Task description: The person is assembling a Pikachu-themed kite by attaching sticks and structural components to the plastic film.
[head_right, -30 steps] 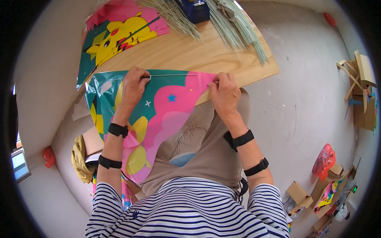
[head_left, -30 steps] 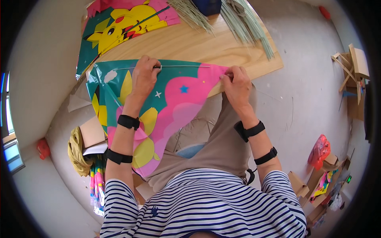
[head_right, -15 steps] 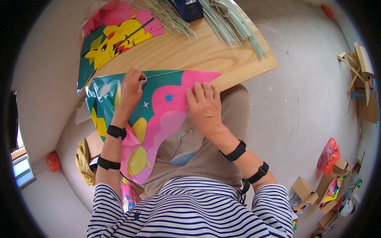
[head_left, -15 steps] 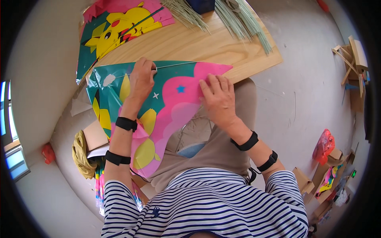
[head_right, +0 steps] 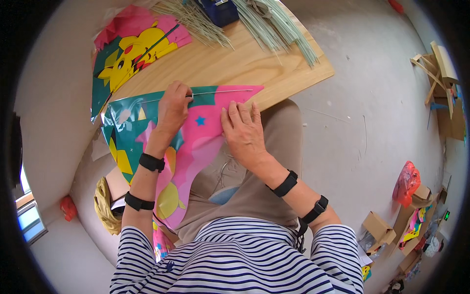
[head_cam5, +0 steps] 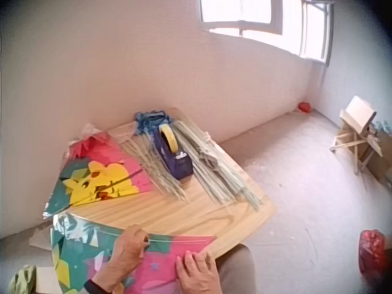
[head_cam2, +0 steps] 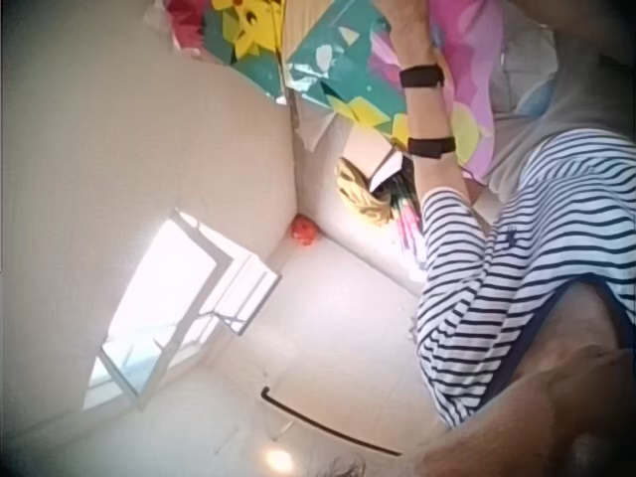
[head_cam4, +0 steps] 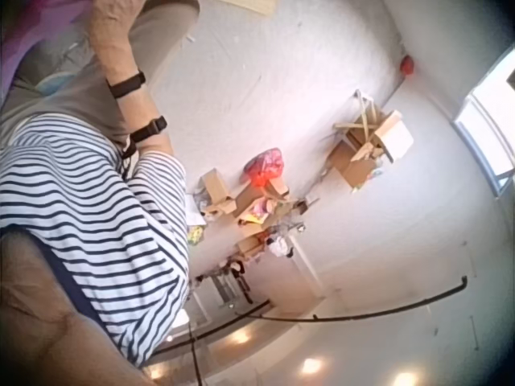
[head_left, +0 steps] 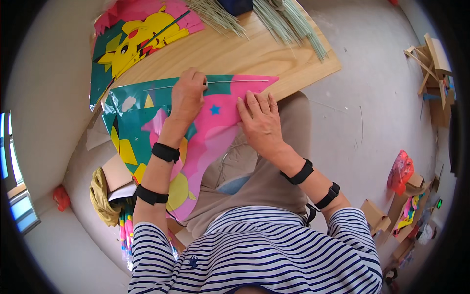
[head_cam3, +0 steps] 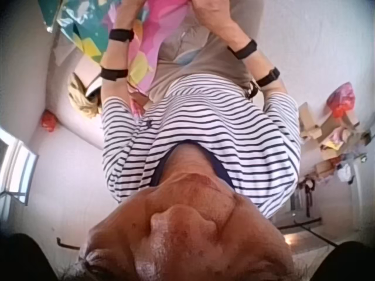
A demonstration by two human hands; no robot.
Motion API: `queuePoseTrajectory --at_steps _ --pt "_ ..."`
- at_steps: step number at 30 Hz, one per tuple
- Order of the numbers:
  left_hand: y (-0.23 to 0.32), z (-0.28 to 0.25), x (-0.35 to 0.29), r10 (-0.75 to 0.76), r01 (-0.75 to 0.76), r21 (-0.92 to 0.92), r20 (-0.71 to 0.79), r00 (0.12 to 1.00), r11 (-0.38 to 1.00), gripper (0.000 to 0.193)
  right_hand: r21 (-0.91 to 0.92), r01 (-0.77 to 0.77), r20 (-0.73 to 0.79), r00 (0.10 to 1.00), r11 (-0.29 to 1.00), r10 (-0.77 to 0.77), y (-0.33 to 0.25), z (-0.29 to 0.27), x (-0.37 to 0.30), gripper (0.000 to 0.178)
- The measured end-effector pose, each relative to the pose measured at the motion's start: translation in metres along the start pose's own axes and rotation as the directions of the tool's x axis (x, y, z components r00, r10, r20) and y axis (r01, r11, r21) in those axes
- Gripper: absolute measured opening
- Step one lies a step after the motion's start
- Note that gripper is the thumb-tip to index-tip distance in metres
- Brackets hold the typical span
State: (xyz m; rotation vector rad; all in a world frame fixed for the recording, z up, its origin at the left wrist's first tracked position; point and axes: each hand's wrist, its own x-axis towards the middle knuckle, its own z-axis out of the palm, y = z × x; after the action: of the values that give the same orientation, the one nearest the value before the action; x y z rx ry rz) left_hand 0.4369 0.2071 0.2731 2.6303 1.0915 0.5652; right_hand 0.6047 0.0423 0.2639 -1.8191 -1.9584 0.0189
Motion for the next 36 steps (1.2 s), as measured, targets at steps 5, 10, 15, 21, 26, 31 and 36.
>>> queuePoseTrajectory --at_steps 5,10,15,21,26,31,36 --pt "-0.003 -0.007 0.0 -0.026 0.025 0.011 0.022 0.999 1.0 0.017 -0.002 -0.005 0.008 1.0 1.0 0.005 0.0 0.001 0.0 0.048" --pt "-0.006 -0.008 -0.001 -0.031 0.031 -0.004 0.01 0.999 1.0 0.015 -0.025 0.003 0.021 1.0 1.0 -0.003 0.0 0.002 0.0 0.048" --pt "-0.006 -0.007 -0.001 -0.046 0.046 -0.006 0.014 0.999 0.999 0.015 0.005 -0.007 0.026 1.0 1.0 0.007 -0.001 -0.003 0.001 0.052" --pt "-0.008 -0.005 -0.001 -0.052 0.053 -0.031 0.002 0.999 0.998 0.015 0.084 -0.054 0.041 0.998 0.995 0.05 -0.006 -0.006 0.011 0.064" --pt "-0.008 -0.006 -0.003 -0.102 0.102 -0.064 0.009 0.995 0.993 0.012 0.031 -0.064 0.057 0.996 0.997 0.062 -0.008 0.009 0.033 0.072" --pt "-0.014 -0.012 -0.008 -0.107 0.104 -0.099 -0.024 0.994 0.99 0.015 -0.025 -0.055 0.101 0.993 0.998 0.057 -0.001 0.02 0.032 0.079" --pt "-0.044 -0.037 -0.03 -0.243 0.233 -0.117 -0.073 0.967 0.965 0.015 -0.03 -0.048 0.116 0.992 0.998 0.051 -0.001 0.019 0.033 0.079"
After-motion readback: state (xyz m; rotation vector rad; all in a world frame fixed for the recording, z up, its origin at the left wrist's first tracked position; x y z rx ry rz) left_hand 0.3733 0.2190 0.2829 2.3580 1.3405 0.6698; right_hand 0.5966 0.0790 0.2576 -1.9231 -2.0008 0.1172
